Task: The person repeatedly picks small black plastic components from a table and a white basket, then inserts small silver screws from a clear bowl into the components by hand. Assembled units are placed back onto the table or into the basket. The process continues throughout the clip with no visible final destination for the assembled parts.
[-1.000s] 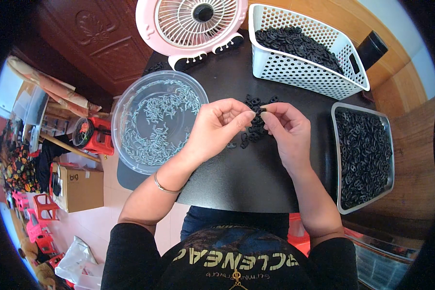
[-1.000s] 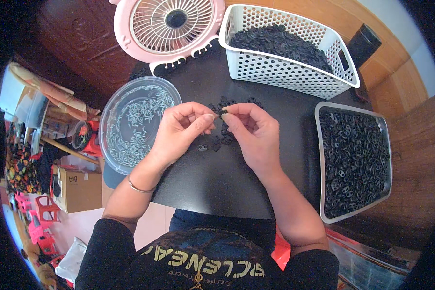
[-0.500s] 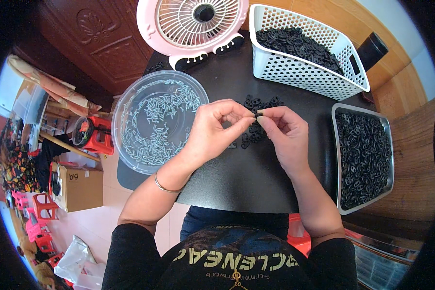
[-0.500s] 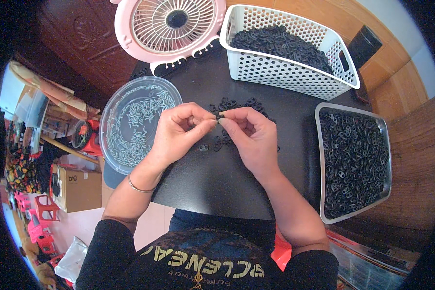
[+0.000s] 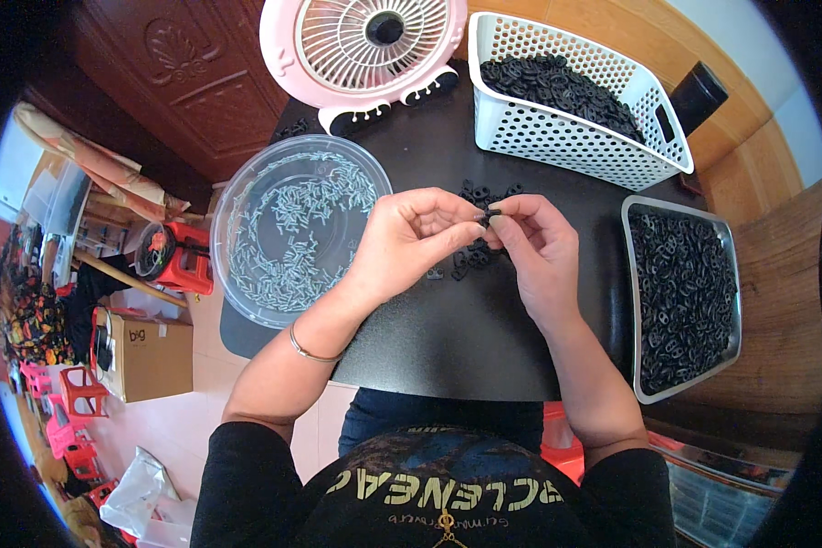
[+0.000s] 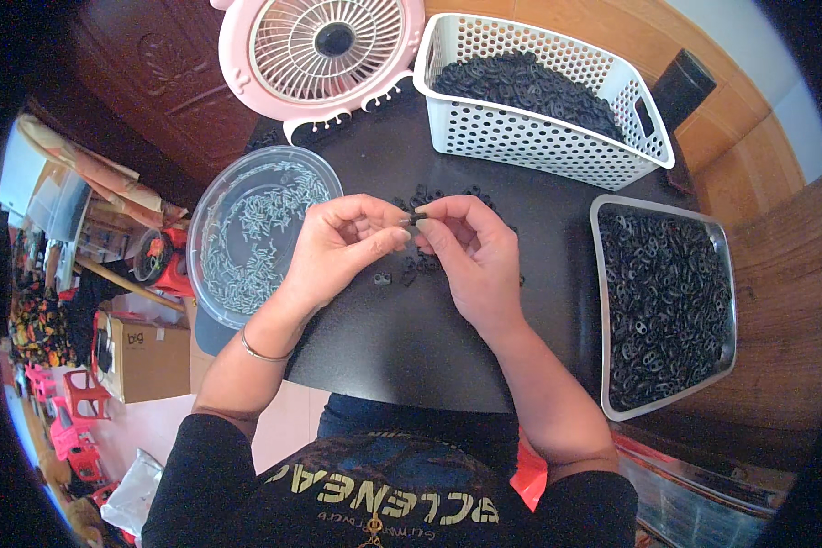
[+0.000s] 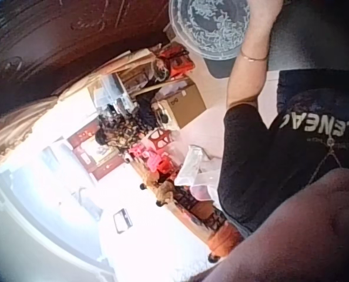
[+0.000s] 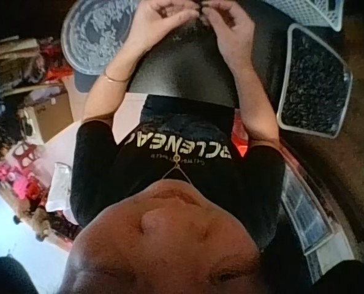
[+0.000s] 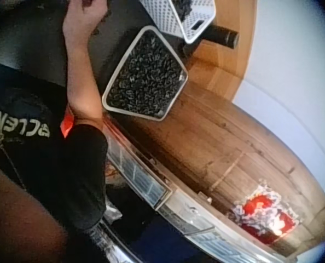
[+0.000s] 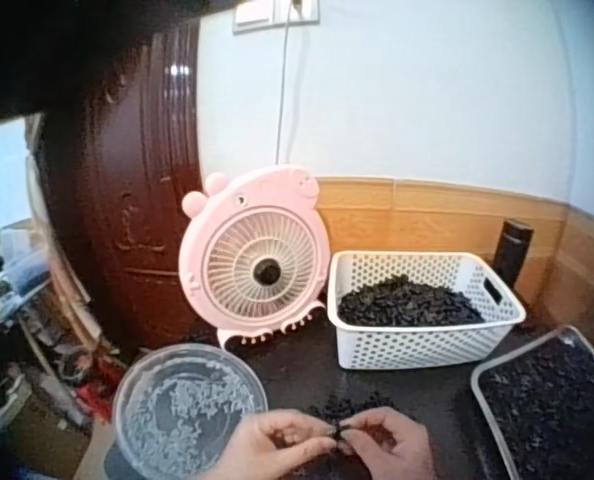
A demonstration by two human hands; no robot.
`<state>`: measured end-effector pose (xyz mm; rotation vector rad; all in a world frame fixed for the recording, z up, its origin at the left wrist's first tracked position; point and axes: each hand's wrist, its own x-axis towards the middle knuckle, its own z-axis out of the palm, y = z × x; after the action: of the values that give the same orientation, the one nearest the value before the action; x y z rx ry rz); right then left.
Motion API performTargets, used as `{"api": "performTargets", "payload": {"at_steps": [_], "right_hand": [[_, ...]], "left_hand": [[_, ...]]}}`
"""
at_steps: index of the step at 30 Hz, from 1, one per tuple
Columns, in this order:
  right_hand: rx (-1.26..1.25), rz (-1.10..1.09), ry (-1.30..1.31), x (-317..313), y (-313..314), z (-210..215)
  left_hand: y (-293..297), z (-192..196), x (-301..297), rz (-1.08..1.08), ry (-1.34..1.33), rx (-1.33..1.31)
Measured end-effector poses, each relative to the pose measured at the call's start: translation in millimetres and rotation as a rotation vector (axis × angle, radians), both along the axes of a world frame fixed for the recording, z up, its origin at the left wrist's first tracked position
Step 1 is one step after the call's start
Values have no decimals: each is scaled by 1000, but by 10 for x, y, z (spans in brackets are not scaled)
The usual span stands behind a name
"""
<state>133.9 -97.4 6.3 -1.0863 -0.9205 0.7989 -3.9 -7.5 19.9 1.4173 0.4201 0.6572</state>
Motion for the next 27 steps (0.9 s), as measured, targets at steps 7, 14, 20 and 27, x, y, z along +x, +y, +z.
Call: {"api": "performTargets", "payload": {"at_steps": [7,14,20,27], "right_hand": [[235,-272,-711,69,17,18],[299,-311,-878,60,10,24],[225,-258,-712,33,41,-24],[147,-204,-591,17,35,-1]], "left_hand": [[33,-1,6,-3,-67,-112],[39,-25,12,-28,-86,-176],[52,-41,0,-4,-88,-121],[73,-59,2,2,-108,-115]]}}
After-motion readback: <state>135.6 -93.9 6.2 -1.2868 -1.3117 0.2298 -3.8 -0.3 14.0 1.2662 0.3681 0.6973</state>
